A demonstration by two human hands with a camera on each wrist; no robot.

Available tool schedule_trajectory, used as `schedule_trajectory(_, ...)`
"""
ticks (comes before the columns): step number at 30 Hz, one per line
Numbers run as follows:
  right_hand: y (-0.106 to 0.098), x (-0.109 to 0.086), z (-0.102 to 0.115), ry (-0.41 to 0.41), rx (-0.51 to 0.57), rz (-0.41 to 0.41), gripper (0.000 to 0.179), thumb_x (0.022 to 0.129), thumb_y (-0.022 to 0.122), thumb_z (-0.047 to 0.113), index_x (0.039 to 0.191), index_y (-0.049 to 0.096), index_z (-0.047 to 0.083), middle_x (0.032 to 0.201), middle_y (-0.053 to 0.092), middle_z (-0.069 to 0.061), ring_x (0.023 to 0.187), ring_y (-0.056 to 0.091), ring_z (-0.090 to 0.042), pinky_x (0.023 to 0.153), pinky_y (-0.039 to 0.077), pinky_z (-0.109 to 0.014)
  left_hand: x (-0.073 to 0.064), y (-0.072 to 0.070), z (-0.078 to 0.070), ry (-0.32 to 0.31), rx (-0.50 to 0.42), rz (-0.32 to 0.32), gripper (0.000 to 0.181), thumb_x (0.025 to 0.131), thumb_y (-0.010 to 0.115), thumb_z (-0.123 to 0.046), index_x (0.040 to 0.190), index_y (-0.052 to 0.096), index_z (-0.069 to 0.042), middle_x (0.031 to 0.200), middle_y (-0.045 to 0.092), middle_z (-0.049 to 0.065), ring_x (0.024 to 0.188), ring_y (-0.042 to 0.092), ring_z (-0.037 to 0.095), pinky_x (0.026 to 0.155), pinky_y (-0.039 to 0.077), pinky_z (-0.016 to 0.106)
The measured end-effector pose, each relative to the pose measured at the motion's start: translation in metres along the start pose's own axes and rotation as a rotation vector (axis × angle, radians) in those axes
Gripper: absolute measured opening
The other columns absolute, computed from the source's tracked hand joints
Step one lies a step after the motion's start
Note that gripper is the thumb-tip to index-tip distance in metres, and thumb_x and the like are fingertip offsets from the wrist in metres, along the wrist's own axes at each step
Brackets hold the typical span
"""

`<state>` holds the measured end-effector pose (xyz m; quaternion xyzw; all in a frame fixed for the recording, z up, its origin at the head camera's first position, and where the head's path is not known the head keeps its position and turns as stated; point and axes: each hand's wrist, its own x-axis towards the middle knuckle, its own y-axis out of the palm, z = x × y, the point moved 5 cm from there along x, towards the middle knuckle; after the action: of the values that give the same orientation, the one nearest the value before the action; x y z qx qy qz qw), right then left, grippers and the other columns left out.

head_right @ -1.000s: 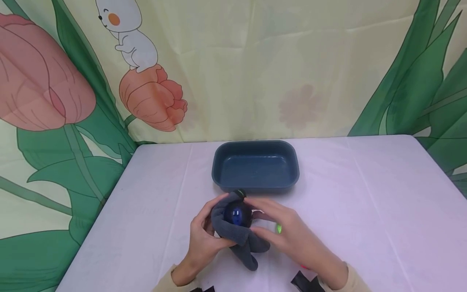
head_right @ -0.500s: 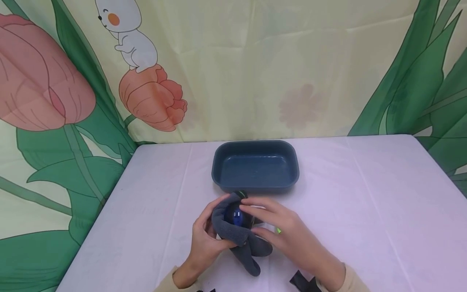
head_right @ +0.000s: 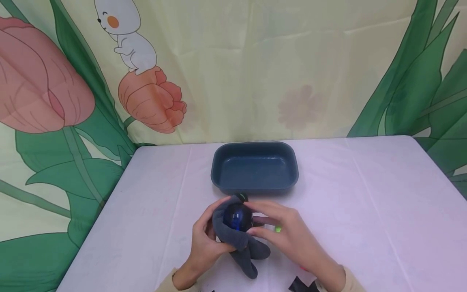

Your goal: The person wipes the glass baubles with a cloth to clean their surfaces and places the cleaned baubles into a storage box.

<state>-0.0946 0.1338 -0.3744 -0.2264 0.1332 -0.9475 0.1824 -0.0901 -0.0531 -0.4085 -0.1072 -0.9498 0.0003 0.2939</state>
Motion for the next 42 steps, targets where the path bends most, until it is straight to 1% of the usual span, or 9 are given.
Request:
schedule_trajectory(5, 0.000, 0.001, 0.003, -0.046, -0.079, 0.017, 0.057, 0.081, 0.080, 0.004, 0.134, 0.062, 0.012, 0.128, 0.065, -0.005, 0.117, 0.061, -0.004, 0.086, 0.058, -0.024, 0.002, -0.002, -0.001, 0.021, 0.011, -0.019, 0.085, 0.064, 0.088, 0.009, 0.139, 0.050, 0.000, 0.128, 0.063, 0.021, 0.115, 0.065, 0.022, 0.100, 0.053, 0.033)
schedule_trajectory(12, -0.001, 0.000, 0.006, -0.158, -0.251, 0.001, 0.070, 0.068, 0.086, -0.005, 0.132, 0.065, 0.015, 0.134, 0.061, -0.001, 0.123, 0.058, -0.004, 0.094, 0.051, -0.014, 0.002, -0.003, 0.001, -0.021, 0.020, -0.040, 0.083, 0.065, 0.088, 0.009, 0.139, 0.051, -0.003, 0.131, 0.062, 0.019, 0.117, 0.064, 0.022, 0.100, 0.052, 0.033)
schedule_trajectory(15, 0.001, -0.001, 0.005, -0.169, -0.294, 0.002, 0.063, 0.072, 0.085, 0.000, 0.130, 0.066, 0.017, 0.132, 0.063, 0.001, 0.123, 0.057, -0.004, 0.096, 0.048, -0.011, 0.001, -0.002, 0.002, -0.035, 0.018, -0.049, 0.083, 0.066, 0.087, 0.008, 0.139, 0.051, -0.003, 0.132, 0.061, 0.019, 0.117, 0.064, 0.022, 0.100, 0.052, 0.033)
schedule_trajectory(16, 0.001, -0.001, 0.005, -0.175, -0.303, 0.002, 0.057, 0.077, 0.084, 0.007, 0.130, 0.066, 0.017, 0.132, 0.063, 0.001, 0.123, 0.057, -0.004, 0.096, 0.048, -0.011, 0.001, -0.002, 0.002, -0.037, 0.023, -0.052, 0.083, 0.066, 0.087, 0.008, 0.140, 0.051, -0.003, 0.132, 0.061, 0.019, 0.117, 0.064, 0.022, 0.100, 0.052, 0.032)
schedule_trajectory(19, 0.002, -0.001, 0.008, -0.198, -0.321, 0.003, 0.045, 0.089, 0.071, 0.030, 0.132, 0.064, 0.017, 0.133, 0.062, 0.001, 0.123, 0.057, -0.004, 0.096, 0.047, -0.010, 0.000, -0.002, 0.002, -0.036, 0.038, -0.054, 0.083, 0.067, 0.088, 0.006, 0.140, 0.050, -0.004, 0.132, 0.062, 0.018, 0.117, 0.064, 0.021, 0.101, 0.052, 0.032)
schedule_trajectory(22, 0.003, -0.002, 0.011, -0.229, -0.328, 0.003, 0.049, 0.094, 0.056, 0.044, 0.134, 0.063, 0.015, 0.134, 0.061, 0.000, 0.122, 0.057, -0.005, 0.095, 0.048, -0.010, -0.001, -0.003, 0.001, -0.020, 0.057, -0.049, 0.083, 0.067, 0.088, 0.005, 0.140, 0.050, -0.003, 0.132, 0.062, 0.018, 0.118, 0.064, 0.021, 0.101, 0.052, 0.032)
schedule_trajectory(33, 0.002, -0.004, 0.009, -0.213, -0.359, -0.002, 0.053, 0.096, 0.054, 0.050, 0.133, 0.064, 0.014, 0.132, 0.062, 0.000, 0.121, 0.058, -0.005, 0.092, 0.049, -0.010, 0.000, -0.001, -0.002, -0.019, 0.074, -0.033, 0.085, 0.067, 0.089, 0.005, 0.141, 0.048, -0.003, 0.131, 0.062, 0.018, 0.117, 0.064, 0.023, 0.100, 0.052, 0.033)
schedule_trajectory(39, 0.002, -0.004, 0.012, -0.256, -0.329, -0.008, 0.049, 0.095, 0.057, 0.043, 0.133, 0.064, 0.012, 0.130, 0.063, -0.002, 0.120, 0.059, -0.005, 0.094, 0.049, -0.010, 0.000, -0.002, -0.002, -0.017, 0.079, -0.028, 0.085, 0.066, 0.089, 0.004, 0.141, 0.049, -0.003, 0.131, 0.062, 0.018, 0.117, 0.064, 0.023, 0.100, 0.052, 0.033)
schedule_trajectory(42, 0.002, -0.004, 0.012, -0.250, -0.317, -0.006, 0.046, 0.093, 0.066, 0.033, 0.133, 0.063, 0.011, 0.131, 0.063, -0.002, 0.119, 0.060, -0.005, 0.093, 0.049, -0.010, 0.000, -0.003, -0.002, -0.011, 0.079, -0.029, 0.085, 0.065, 0.089, 0.005, 0.140, 0.050, -0.003, 0.130, 0.063, 0.018, 0.116, 0.064, 0.023, 0.100, 0.053, 0.033)
